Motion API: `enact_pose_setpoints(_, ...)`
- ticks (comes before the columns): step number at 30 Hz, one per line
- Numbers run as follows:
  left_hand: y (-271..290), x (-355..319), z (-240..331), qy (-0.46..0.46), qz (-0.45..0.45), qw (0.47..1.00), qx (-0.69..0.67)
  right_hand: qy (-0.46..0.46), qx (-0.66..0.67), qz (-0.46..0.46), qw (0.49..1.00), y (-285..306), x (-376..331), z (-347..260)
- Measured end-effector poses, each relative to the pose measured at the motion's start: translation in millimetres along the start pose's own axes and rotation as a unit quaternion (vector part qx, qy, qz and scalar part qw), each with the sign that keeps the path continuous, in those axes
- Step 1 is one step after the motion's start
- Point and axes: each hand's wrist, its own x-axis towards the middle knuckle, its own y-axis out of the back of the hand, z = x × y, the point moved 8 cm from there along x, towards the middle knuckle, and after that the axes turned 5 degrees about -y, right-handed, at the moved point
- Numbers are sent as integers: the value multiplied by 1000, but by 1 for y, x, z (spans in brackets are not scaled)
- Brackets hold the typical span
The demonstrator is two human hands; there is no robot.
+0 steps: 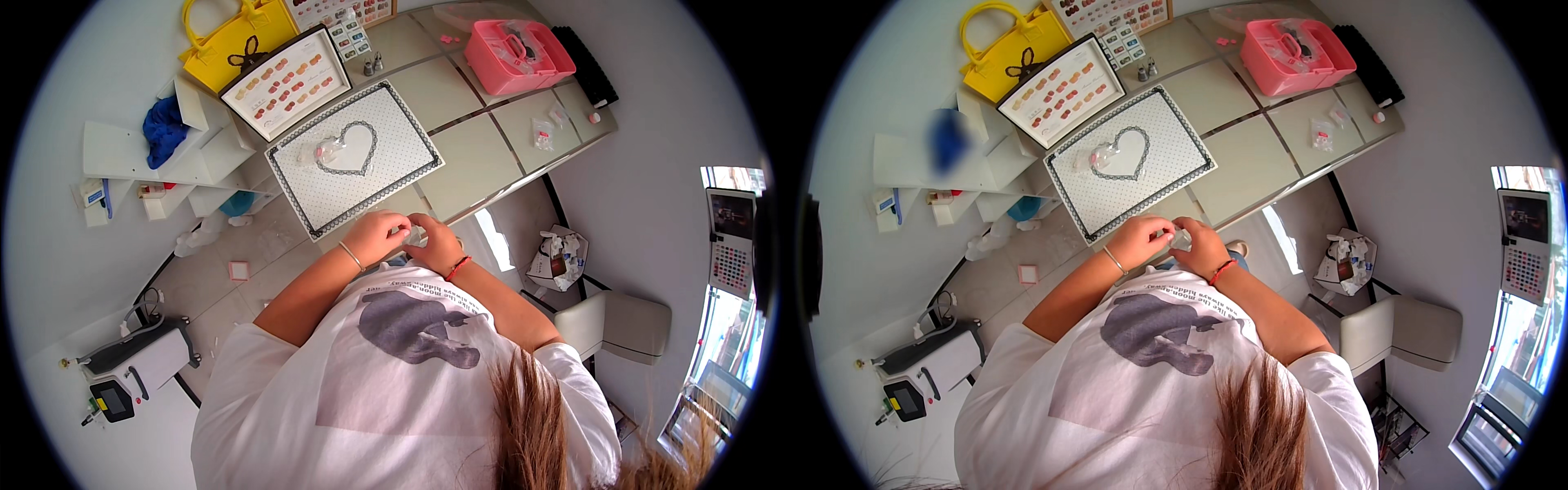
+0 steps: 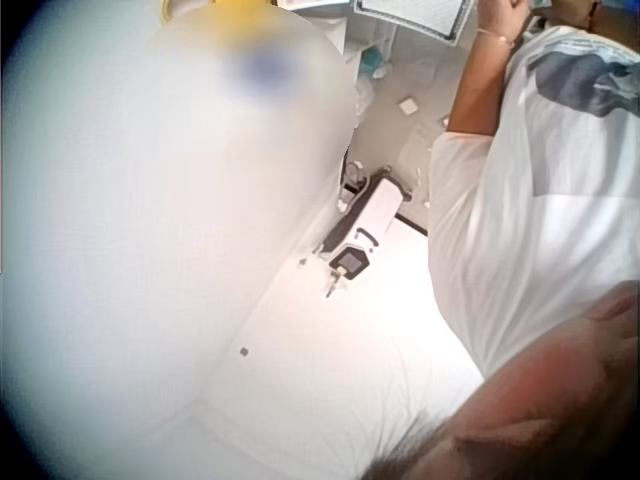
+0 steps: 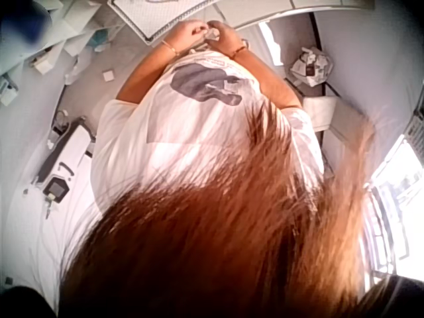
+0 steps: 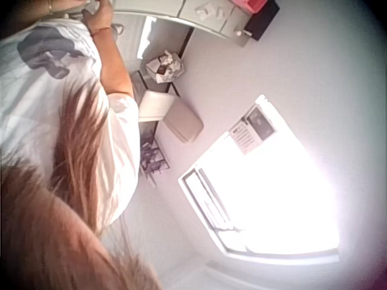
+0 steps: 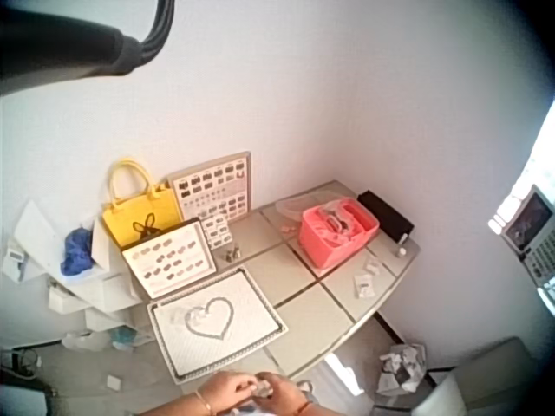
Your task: The person assembles a heart-shaped design on a white pegboard using small clear plastic pieces. They pick up individual pieces from a container and place them onto the board, gradually forming the heart outline. The person also handles a small plastic bag containing additional pieces.
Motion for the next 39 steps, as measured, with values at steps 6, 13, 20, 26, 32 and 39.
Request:
enact_pose_setpoints(6,-2,-2,-7,-33,14,998,48,-4,-3,3,1000,-1,0,1)
enact_pose_setpoints(13,10,-6,-23,-14,40,999,29,-10,-10,12,1000,1,-2,0)
enact_pose_setpoints(20,55,-44,-123,158,104,978,87,-24,-16,16,999,3,-4,1)
enact_pose_setpoints(26,43,-68,-153,186,40,967,171,-23,-14,18,999,2,-4,5)
enact_pose_setpoints(32,11,-70,-148,154,-4,957,248,-16,-11,15,1000,-1,-2,6)
enact_pose_setpoints(39,11,-73,-152,169,-9,945,280,-23,-4,17,1000,0,-2,7)
